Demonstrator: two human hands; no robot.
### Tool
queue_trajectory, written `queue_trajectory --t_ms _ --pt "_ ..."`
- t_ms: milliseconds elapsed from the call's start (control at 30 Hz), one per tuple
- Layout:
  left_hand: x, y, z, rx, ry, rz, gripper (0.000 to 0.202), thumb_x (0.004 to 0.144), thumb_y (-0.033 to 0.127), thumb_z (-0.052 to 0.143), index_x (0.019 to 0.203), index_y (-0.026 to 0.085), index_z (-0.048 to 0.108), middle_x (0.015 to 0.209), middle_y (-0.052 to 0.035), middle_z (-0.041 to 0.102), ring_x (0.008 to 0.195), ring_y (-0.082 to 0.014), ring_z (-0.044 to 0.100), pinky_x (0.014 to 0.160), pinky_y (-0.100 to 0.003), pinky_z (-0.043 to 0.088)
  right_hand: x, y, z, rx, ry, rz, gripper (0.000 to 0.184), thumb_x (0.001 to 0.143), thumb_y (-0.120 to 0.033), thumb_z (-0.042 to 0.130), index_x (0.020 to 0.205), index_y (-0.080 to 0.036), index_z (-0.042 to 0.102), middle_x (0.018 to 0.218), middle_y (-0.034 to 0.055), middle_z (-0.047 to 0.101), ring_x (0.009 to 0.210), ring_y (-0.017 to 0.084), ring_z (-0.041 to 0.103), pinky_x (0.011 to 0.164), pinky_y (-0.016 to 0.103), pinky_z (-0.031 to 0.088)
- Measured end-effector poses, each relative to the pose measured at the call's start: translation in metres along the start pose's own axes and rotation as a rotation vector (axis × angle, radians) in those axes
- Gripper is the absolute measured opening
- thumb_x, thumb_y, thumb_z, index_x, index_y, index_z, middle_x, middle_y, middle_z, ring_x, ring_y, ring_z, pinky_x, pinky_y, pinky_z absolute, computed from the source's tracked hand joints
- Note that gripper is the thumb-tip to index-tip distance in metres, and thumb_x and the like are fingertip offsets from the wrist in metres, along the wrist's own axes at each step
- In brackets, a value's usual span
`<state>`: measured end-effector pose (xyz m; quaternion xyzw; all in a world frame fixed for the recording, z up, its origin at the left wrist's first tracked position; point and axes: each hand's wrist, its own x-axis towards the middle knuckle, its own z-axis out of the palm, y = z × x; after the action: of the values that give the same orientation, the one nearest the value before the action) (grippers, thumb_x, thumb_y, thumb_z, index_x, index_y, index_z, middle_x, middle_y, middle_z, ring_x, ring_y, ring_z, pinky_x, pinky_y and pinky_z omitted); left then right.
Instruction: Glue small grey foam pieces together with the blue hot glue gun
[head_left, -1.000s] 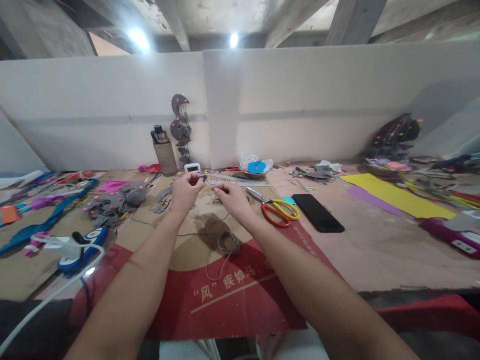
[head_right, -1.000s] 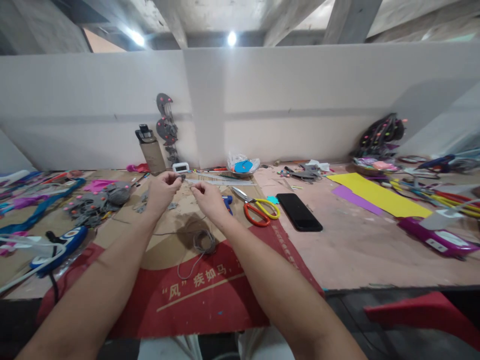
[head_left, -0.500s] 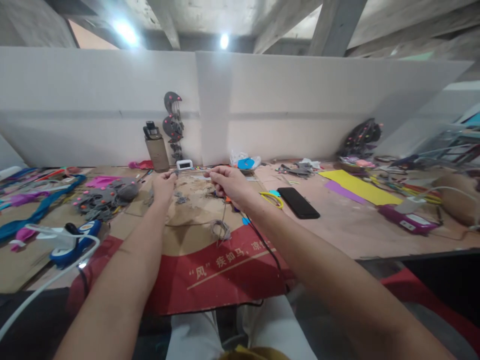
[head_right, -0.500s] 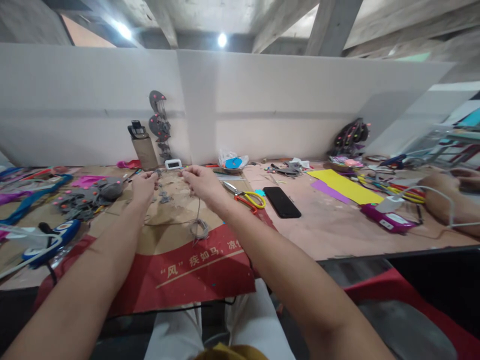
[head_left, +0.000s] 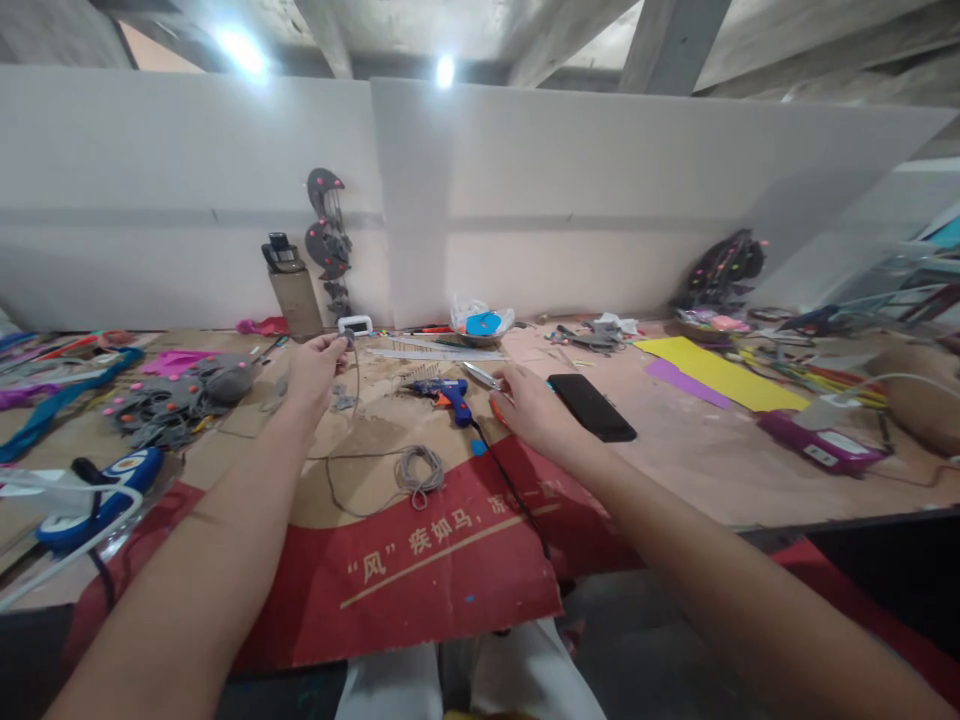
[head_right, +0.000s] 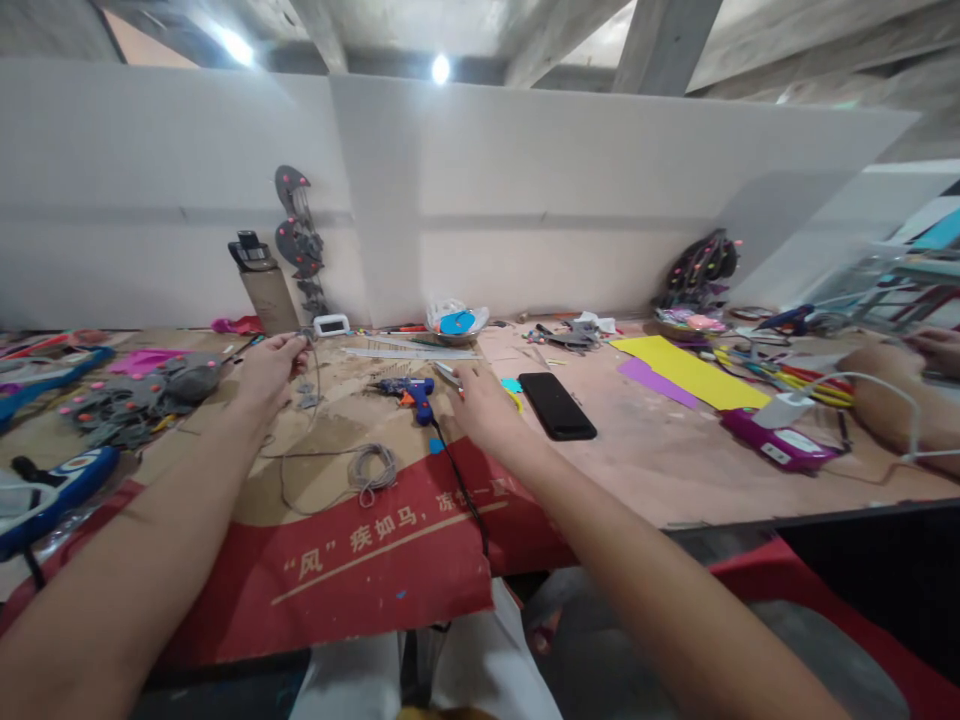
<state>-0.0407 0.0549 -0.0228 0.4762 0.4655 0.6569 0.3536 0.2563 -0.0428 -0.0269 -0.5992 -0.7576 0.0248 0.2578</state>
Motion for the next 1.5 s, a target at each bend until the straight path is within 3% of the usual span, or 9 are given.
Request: queue_trajectory --t_ms 133,333,500,600,667,833,1000,1200,1500 --pt "-0.008 0.001 0.006 0.081 -0.014 0.026 0.013 0.066 0.025 0.064 0.067 0.013 0.060 0.051 0.0028 0.052 0.042 -0.0050 0.042 0.041 -0.016 0.031 0.007 0.030 0.020 -0.394 -0.204 0.107 0.030 0.089 -0.024 0.041 0.107 -0.005 0.056 0.107 0.0235 0.057 0.099 0.030 0.056 0.082 0.037 0.041" --pt "-0.014 0.003 0.009 0.070 -0.059 0.040 0.013 0.069 0.025 0.063 0.067 0.013 0.060 0.052 0.0019 0.053 0.043 -0.0047 0.042 0.041 -0.016 0.030 0.016 0.033 0.029 -0.403 -0.244 0.211 0.028 0.085 -0.020 0.044 0.106 -0.004 0.054 0.102 0.0254 0.059 0.097 0.032 0.059 0.076 0.036 0.044" --pt "-0.020 0.011 0.014 -0.060 -0.138 -0.047 0.013 0.068 0.024 0.065 0.072 0.013 0.060 0.060 -0.0001 0.057 0.044 -0.0039 0.043 0.037 -0.015 0.026 0.020 0.043 0.020 -0.034 -0.086 0.280 0.039 0.080 -0.024 0.053 0.116 -0.010 0.050 0.091 0.0150 0.063 0.080 0.022 0.062 0.067 0.030 0.046" --pt "-0.024 0.017 0.016 -0.125 -0.174 -0.076 0.015 0.067 0.024 0.067 0.074 0.013 0.060 0.063 -0.0009 0.060 0.044 -0.0029 0.043 0.036 -0.014 0.024 0.026 0.032 0.015 0.404 0.088 0.149 0.048 0.082 -0.026 0.048 0.129 -0.019 0.040 0.090 0.0059 0.061 0.072 0.015 0.059 0.066 0.028 0.048" --pt "-0.027 0.021 0.018 -0.156 -0.201 -0.096 0.018 0.067 0.026 0.068 0.078 0.014 0.060 0.069 -0.0020 0.063 0.043 -0.0025 0.045 0.035 -0.014 0.023 0.031 0.013 0.012 0.715 0.124 0.020 0.055 0.080 -0.031 0.049 0.133 -0.022 0.034 0.093 0.0040 0.059 0.070 0.014 0.057 0.064 0.028 0.050" --pt "-0.033 0.026 0.022 -0.144 -0.263 -0.156 0.023 0.069 0.029 0.067 0.084 0.016 0.057 0.076 -0.0042 0.068 0.038 -0.0034 0.047 0.031 -0.015 0.018 0.035 -0.038 0.007 0.666 0.076 -0.104 0.058 0.075 -0.026 0.053 0.131 -0.024 0.039 0.105 0.0067 0.060 0.081 0.017 0.058 0.070 0.032 0.050" --pt "-0.039 0.022 0.025 -0.090 -0.258 -0.097 0.021 0.072 0.033 0.064 0.080 0.016 0.053 0.066 -0.0023 0.066 0.031 -0.0028 0.041 0.030 -0.016 0.016 0.019 -0.045 0.018 0.851 -0.195 -0.058 0.036 0.082 -0.036 0.049 0.114 -0.021 0.050 0.075 0.0002 0.056 0.057 0.013 0.053 0.052 0.026 0.047" --pt "-0.043 0.025 0.028 -0.135 -0.250 -0.133 0.022 0.070 0.032 0.067 0.073 0.016 0.052 0.048 0.0049 0.055 0.025 -0.0010 0.030 0.029 -0.017 0.012 0.020 -0.034 0.025 1.084 -0.453 0.053 0.028 0.074 -0.038 0.059 0.097 -0.023 0.054 0.063 -0.0054 0.048 0.049 0.010 0.048 0.042 0.022 0.042" --pt "-0.040 0.032 0.029 -0.398 -0.237 -0.362 0.024 0.068 0.024 0.070 0.069 0.016 0.048 0.048 0.0074 0.054 0.025 0.0021 0.026 0.028 -0.012 0.011 0.019 -0.033 0.019 0.985 -0.552 0.046 0.021 0.073 -0.038 0.060 0.086 -0.022 0.055 0.059 -0.0046 0.050 0.046 0.011 0.050 0.037 0.023 0.042"
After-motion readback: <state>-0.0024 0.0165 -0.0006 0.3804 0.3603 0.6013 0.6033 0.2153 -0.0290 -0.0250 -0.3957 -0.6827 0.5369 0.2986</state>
